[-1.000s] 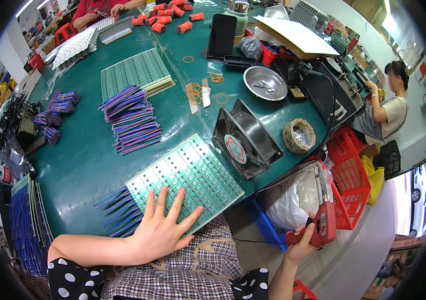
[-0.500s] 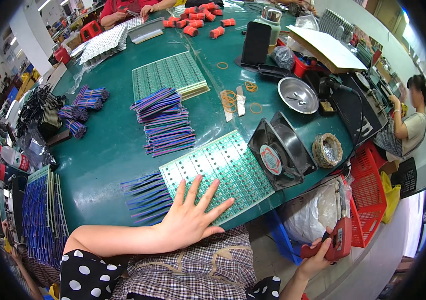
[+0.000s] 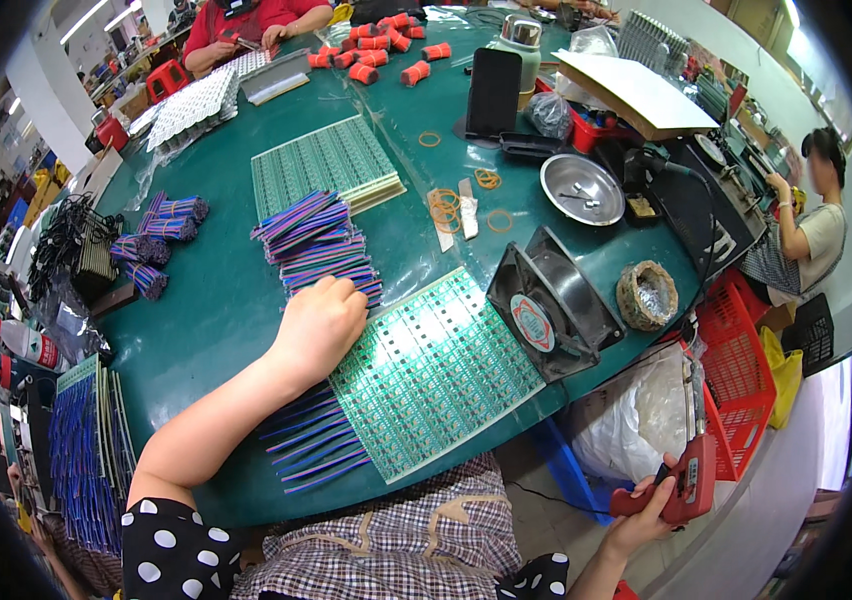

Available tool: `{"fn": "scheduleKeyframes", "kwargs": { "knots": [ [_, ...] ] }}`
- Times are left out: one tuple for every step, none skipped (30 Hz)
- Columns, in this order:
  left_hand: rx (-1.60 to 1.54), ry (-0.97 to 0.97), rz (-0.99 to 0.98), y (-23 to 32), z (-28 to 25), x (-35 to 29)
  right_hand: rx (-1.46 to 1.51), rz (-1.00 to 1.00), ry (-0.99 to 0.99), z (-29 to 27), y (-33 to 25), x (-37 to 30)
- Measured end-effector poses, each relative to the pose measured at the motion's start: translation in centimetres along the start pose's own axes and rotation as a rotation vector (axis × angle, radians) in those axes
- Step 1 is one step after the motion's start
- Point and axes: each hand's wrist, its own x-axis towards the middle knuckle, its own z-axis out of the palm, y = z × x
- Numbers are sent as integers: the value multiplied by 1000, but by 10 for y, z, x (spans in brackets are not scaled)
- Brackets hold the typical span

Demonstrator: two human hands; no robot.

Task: The person attaches ribbon cables to a circuit board and solders them in place using a soldering iron.

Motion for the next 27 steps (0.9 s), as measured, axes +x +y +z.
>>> {"fn": "scheduleKeyframes", "kwargs": {
  "knots": [
    [35,-7,22,0,2,0,-7,-21,3,1,0,1],
    [71,-12,41,0,3,1,-3,-27,7,3,-1,0],
    [19,-38,25,-1,1,1,-7,2,15,3,-3,-1],
    [19,-35,22,-2,-3,2,-10,31,20,3,-5,-2],
    [-145,13,-45,-6,-8,3,-7,30,16,3,-5,-2],
    [-305,64,-113,-9,-15,5,-7,14,24,4,-5,-2],
    [-504,21,-231,-10,-28,5,-5,0,31,5,-4,-2],
    [-712,-26,-365,-13,-33,3,5,1,23,2,-4,-1],
    [-978,-75,-496,-19,-42,0,2,10,21,0,-4,0],
    [-1244,-120,-626,-23,-50,-5,-1,20,18,-1,-5,0],
    [-1324,-80,-643,-26,-52,-12,11,46,38,-1,-6,0],
    [-1401,-42,-655,-26,-53,-21,1,17,30,-1,-7,0],
    [-1402,-48,-705,-26,-59,-26,-9,29,13,-4,-8,2],
    [-1408,-51,-730,-28,-65,-33,-20,41,-5,-7,-5,3],
    [-1392,-28,-752,-28,-69,-39,-9,-6,9,-4,-1,5],
    [-1375,-5,-775,-27,-72,-44,-1,-10,-5,-2,-4,4],
    [-1362,6,-786,-27,-75,-50,4,-15,0,-2,-2,4],
    [-1284,44,-749,-26,-77,-56,7,-21,3,0,-2,4],
    [-1205,78,-712,-26,-79,-62,19,-18,18,3,-4,3],
    [-1194,87,-723,-28,-80,-69,-27,-14,10,3,-7,2],
    [-1134,110,-718,-30,-78,-75,-60,-3,18,4,-12,1],
    [-1075,131,-712,-33,-78,-81,-93,8,27,7,-14,-1],
    [-1068,136,-719,-36,-80,-86,-87,12,18,7,-11,0],
    [-1155,108,-815,-40,-83,-92,-66,-8,18,6,-7,3],
    [-1243,80,-910,-42,-85,-97,-44,-28,20,4,-4,4],
    [-1240,85,-916,-45,-86,-100,-41,-26,14,2,-2,5],
    [-1360,119,-949,-47,-85,-104,-32,-30,6,1,-2,6]
  ]
}}
